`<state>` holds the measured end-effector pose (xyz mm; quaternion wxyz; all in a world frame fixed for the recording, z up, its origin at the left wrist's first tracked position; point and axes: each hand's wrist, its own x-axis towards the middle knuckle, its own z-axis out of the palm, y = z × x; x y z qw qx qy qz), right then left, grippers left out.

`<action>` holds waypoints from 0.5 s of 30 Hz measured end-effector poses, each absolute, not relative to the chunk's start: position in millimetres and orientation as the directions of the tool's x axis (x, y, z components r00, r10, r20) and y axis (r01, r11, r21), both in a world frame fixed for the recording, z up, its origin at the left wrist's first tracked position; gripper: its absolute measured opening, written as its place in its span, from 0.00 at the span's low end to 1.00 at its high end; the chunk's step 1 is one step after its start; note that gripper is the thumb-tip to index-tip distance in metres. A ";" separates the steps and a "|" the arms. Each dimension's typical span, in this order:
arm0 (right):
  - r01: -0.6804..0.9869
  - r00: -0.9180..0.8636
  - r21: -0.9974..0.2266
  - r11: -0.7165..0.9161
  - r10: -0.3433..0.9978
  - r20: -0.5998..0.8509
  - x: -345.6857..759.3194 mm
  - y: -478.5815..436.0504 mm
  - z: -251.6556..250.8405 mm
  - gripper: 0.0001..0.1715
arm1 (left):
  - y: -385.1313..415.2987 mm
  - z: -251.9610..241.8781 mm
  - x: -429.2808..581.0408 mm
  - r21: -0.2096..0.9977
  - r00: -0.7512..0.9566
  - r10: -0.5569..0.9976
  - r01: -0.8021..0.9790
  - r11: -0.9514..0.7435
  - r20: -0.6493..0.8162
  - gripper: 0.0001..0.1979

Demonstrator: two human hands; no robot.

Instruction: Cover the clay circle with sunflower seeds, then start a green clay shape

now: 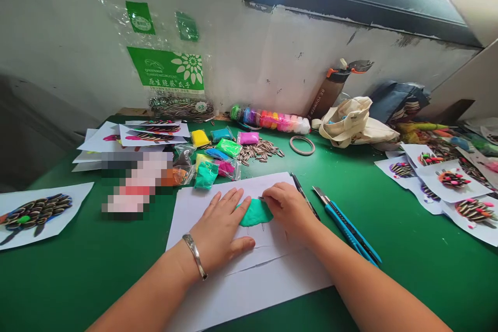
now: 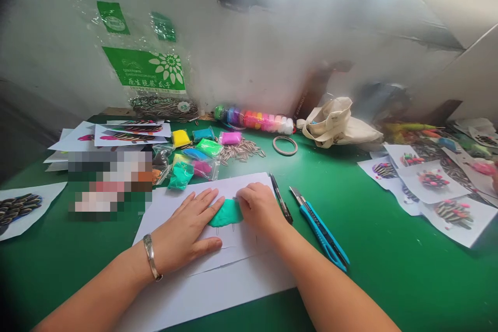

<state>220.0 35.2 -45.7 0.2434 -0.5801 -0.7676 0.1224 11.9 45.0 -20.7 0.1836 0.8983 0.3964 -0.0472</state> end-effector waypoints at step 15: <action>0.814 -0.261 -0.462 0.353 0.932 0.253 217.7 40.6 -50.1 0.11 | 44.8 -20.8 10.3 0.325 0.687 0.693 0.720 -0.612 -0.218 0.38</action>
